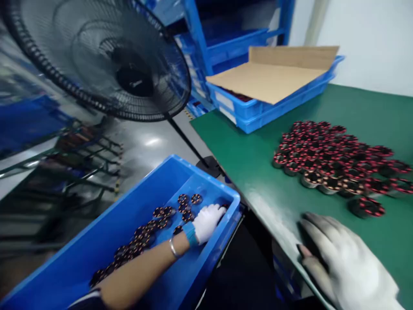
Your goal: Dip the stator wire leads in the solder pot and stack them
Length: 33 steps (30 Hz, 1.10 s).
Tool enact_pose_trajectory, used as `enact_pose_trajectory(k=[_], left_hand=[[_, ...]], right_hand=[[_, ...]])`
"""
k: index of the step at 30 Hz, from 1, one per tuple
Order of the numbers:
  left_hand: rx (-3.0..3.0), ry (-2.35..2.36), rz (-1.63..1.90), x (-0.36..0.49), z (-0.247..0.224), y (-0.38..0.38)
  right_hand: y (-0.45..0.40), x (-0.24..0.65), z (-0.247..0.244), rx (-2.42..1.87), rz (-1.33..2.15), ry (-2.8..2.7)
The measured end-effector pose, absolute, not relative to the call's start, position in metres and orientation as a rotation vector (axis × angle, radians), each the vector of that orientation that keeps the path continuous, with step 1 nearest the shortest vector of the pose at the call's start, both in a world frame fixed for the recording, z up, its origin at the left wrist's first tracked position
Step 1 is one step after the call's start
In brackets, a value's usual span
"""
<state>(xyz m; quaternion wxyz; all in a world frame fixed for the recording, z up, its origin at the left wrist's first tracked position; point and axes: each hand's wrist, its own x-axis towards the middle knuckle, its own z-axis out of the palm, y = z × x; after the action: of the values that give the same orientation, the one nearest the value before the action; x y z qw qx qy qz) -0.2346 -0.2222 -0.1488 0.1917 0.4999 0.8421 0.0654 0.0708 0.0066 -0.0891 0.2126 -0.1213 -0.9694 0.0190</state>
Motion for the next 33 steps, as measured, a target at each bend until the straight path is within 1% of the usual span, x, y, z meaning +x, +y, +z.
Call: enact_pose_trajectory(k=[3, 7, 10, 12, 13, 14, 16, 19, 22, 25, 28, 33], left_hand=[[1.35, 2.337, 0.315, -0.242, -0.149, -0.217], [1.193, 2.4, 0.555, -0.25, -0.135, -0.231], [0.977, 2.544, 0.817, -0.257, -0.102, -0.254], [0.774, 2.625, 1.094, -0.257, -0.07, -0.26], [0.751, 2.645, 1.166, -0.256, -0.052, -0.256], [0.786, 2.652, 1.181, -0.253, -0.035, -0.248], [0.994, 2.621, 1.081, -0.245, -0.008, -0.217], [1.324, 2.564, 0.697, -0.231, 0.007, -0.149], [1.451, 2.46, 0.567, -0.218, -0.002, -0.083], [1.482, 2.408, 0.516, -0.204, -0.019, -0.039], [1.45, 2.431, 0.567, -0.193, -0.031, -0.017], [1.418, 2.382, 0.751, -0.189, -0.041, 0.016]], right_hand=[[0.001, 0.067, -0.086, -0.281, -0.087, -2.645], [-0.007, 0.067, -0.095, -0.309, -0.037, -2.607], [-0.016, 0.068, -0.101, -0.354, 0.048, -2.586], [-0.021, 0.065, -0.101, -0.392, 0.114, -2.559], [-0.023, 0.064, -0.1, -0.404, 0.144, -2.547], [-0.024, 0.062, -0.099, -0.411, 0.17, -2.537], [-0.024, 0.059, -0.097, -0.405, 0.206, -2.522], [-0.023, 0.057, -0.098, -0.388, 0.209, -2.494], [-0.023, 0.06, -0.101, -0.426, 0.186, -2.465], [-0.018, 0.063, -0.101, -0.506, 0.186, -2.448], [-0.001, 0.061, -0.098, -0.535, 0.189, -2.471], [0.041, 0.043, -0.096, -0.528, 0.11, -2.525]])
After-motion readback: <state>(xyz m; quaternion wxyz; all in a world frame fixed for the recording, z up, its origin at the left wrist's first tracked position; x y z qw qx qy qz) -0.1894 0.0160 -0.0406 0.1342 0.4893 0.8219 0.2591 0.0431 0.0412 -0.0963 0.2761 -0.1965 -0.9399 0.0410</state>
